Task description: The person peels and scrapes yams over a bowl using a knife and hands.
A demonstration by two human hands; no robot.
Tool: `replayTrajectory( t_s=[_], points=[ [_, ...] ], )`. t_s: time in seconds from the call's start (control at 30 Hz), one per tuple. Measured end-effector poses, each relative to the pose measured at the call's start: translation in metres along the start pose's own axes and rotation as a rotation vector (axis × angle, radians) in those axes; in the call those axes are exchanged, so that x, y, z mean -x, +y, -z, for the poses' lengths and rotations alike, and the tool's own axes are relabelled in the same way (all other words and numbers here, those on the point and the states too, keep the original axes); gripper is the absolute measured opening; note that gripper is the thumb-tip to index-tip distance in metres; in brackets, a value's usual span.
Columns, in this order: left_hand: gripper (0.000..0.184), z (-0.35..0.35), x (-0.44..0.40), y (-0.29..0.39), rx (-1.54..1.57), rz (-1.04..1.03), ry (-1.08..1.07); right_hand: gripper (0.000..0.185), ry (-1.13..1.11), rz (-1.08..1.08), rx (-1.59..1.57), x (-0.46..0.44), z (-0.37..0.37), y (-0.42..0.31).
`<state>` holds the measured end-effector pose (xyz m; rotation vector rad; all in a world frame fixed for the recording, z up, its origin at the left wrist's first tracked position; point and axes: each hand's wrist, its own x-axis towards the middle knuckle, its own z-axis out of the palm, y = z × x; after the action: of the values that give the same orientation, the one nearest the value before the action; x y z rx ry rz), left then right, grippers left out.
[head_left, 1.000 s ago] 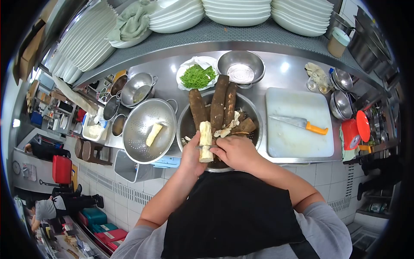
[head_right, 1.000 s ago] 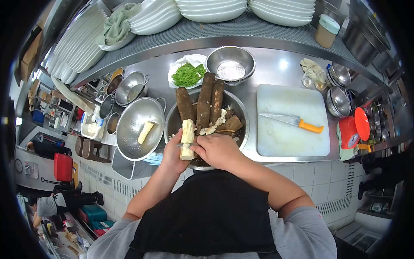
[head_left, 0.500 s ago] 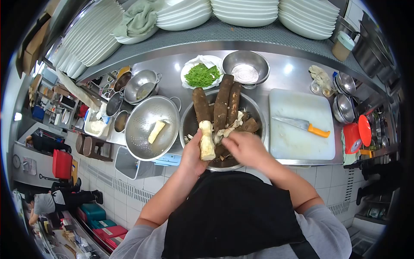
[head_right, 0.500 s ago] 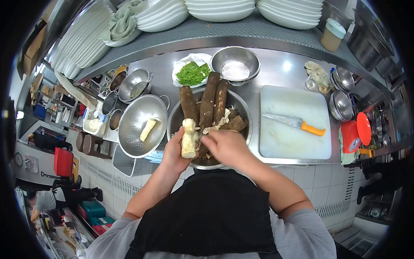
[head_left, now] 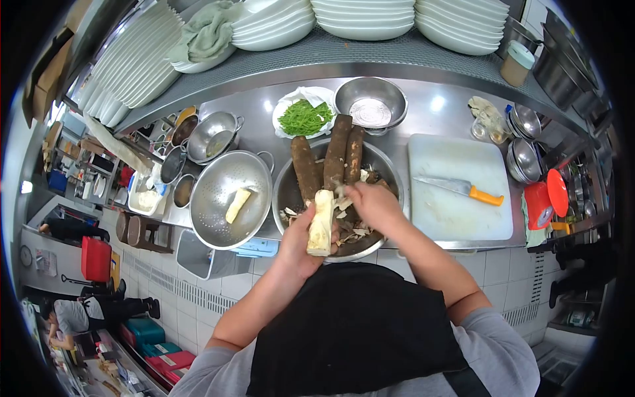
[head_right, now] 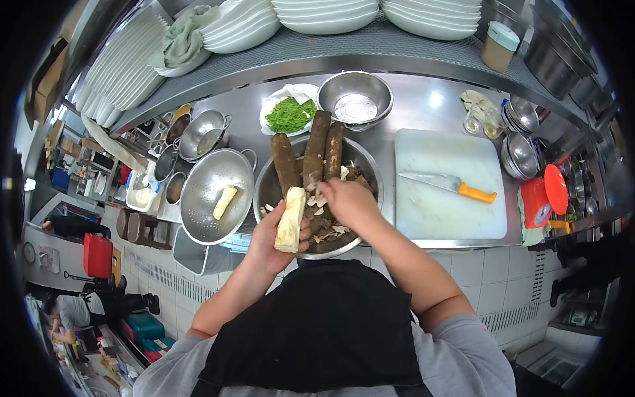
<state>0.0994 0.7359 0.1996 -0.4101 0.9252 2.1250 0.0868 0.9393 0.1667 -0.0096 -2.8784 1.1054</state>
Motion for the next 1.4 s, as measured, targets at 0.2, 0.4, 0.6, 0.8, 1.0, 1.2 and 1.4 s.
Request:
replayTrajectory(
  t_s=[0.2, 0.4, 0.6, 0.8, 1.0, 1.2, 1.4],
  points=[
    [0.039, -0.019, -0.006, 0.006, -0.07, -0.243, 0.231, 0.055, -0.129, -0.009, -0.227, 0.013, 0.033, -0.021],
    [0.039, -0.008, -0.013, 0.012, -0.019, -0.215, 0.145, 0.062, -0.682, -0.045, -0.419, 0.008, 0.024, -0.029],
    [0.037, 0.017, -0.023, 0.011, 0.017, -0.014, -0.112, 0.038, 0.012, 0.041, -0.108, -0.005, 0.02, 0.007],
    [0.036, 0.008, -0.029, 0.015, -0.026, -0.032, -0.122, 0.02, 0.109, 0.277, 0.064, -0.003, 0.017, -0.012],
    [0.037, 0.015, -0.058, 0.034, -0.091, -0.147, 0.02, 0.016, -0.012, 0.23, 0.164, 0.016, 0.006, -0.037],
    [0.036, 0.007, -0.065, 0.041, -0.038, -0.203, 0.069, 0.022, 0.018, 0.253, 0.129, -0.015, 0.022, -0.036],
    [0.037, 0.004, -0.073, 0.044, -0.067, -0.183, 0.064, 0.019, 0.042, 0.239, 0.219, -0.034, 0.01, -0.019]
  ],
)
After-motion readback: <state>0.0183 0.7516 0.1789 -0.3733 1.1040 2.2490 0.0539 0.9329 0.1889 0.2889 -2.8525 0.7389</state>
